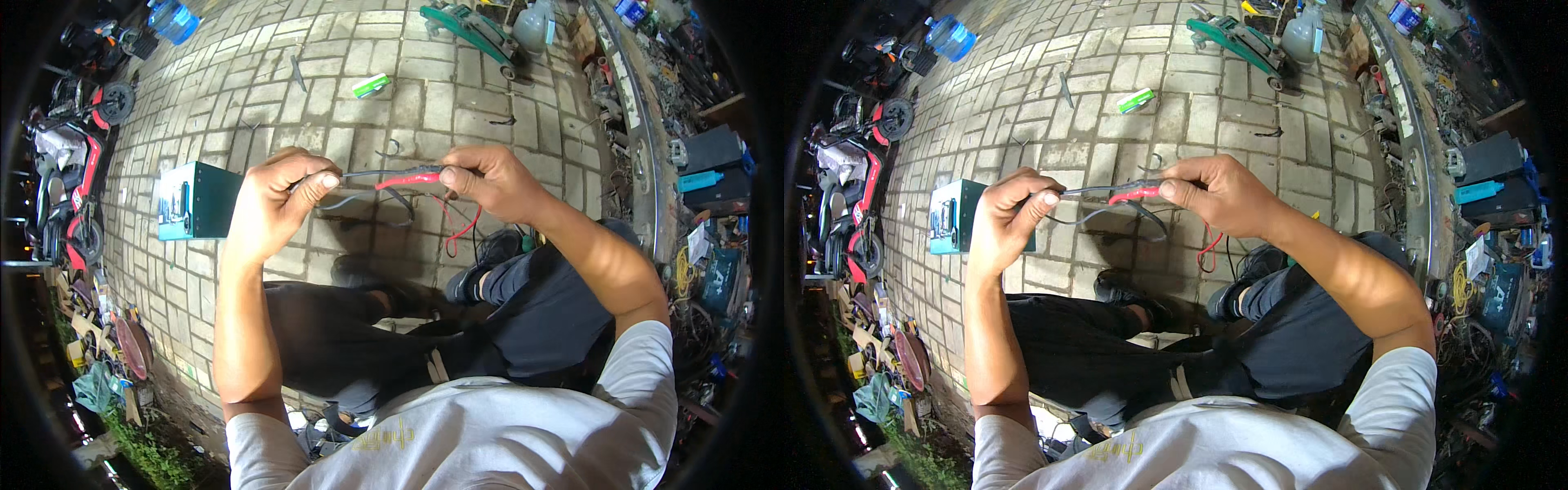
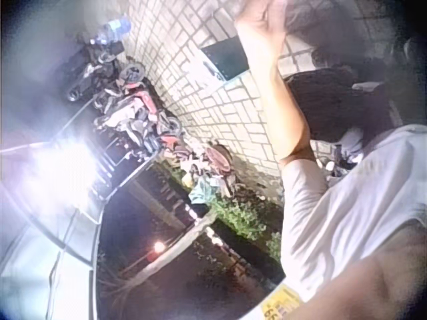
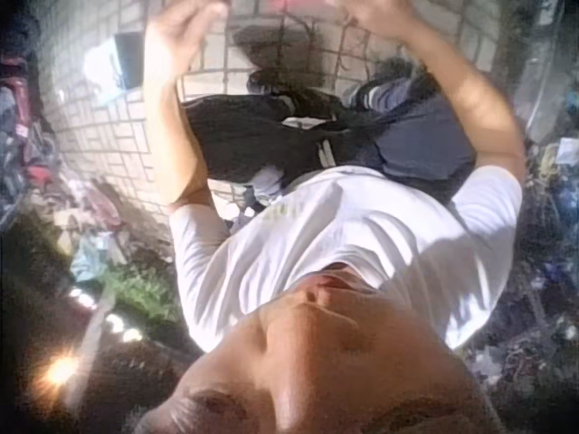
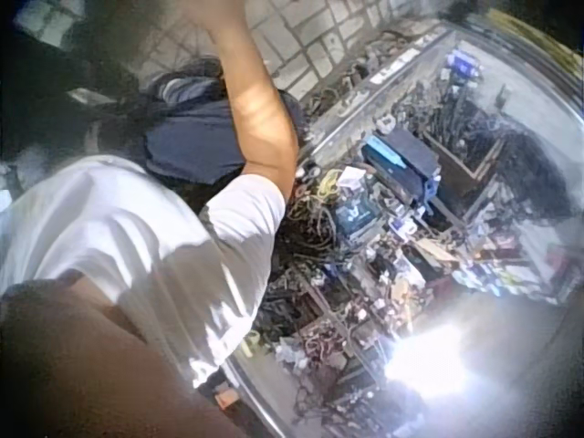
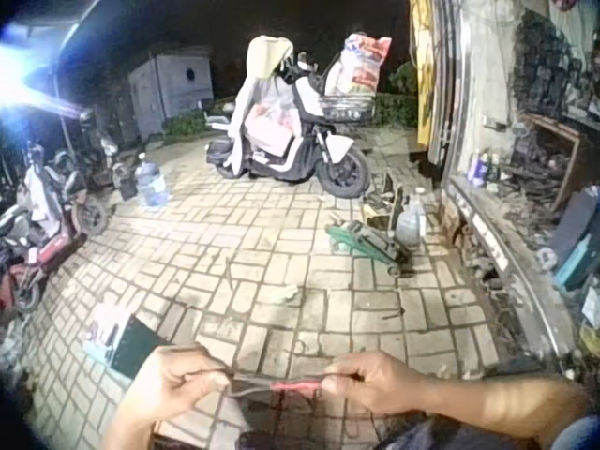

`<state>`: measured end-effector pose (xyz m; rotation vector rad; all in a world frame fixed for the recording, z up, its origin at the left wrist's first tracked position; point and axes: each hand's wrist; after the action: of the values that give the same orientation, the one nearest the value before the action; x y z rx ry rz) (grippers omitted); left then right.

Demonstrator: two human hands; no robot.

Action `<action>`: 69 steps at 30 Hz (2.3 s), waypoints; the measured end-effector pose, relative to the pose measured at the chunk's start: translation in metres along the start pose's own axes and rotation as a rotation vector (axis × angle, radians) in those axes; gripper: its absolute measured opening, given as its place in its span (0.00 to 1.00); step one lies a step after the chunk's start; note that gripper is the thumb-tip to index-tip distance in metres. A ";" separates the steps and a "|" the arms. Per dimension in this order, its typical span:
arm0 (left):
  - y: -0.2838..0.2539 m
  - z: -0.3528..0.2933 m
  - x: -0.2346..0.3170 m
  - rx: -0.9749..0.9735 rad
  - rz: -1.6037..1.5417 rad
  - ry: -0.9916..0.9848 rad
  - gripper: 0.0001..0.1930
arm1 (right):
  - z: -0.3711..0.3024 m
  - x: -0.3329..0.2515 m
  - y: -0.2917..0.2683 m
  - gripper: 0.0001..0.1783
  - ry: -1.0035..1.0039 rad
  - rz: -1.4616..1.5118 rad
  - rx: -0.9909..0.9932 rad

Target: The person strips insulation from red and black wires using pliers, twists the exposed strands, and wraps the connections with red electrical tape. The person then strips and twists another black wire and secures it with tape.

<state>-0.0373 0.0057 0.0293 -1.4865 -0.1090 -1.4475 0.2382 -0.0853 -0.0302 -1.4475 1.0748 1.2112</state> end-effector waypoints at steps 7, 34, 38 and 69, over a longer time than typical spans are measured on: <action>0.005 0.001 0.009 0.153 0.565 0.393 0.07 | 0.001 -0.004 0.005 0.13 -0.230 -0.272 0.011; -0.035 -0.025 -0.009 0.163 -1.292 -0.037 0.13 | 0.011 0.049 -0.065 0.12 0.235 0.032 0.347; -0.032 -0.024 -0.011 0.227 -1.096 0.015 0.15 | 0.006 0.036 -0.042 0.14 0.286 -0.051 0.328; 0.068 0.006 0.028 0.172 -1.316 -0.227 0.06 | -0.004 -0.073 0.035 0.11 -0.031 0.109 0.128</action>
<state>0.0191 -0.0384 0.0140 -1.4314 -1.5374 -2.1298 0.1956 -0.0919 0.0382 -1.2832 1.2003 1.2143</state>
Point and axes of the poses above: each hand's wrist, its own z-axis towards the middle knuckle, its own y-axis out of the palm, x = y × z, and after that the axes turned 4 degrees about y, right-handed
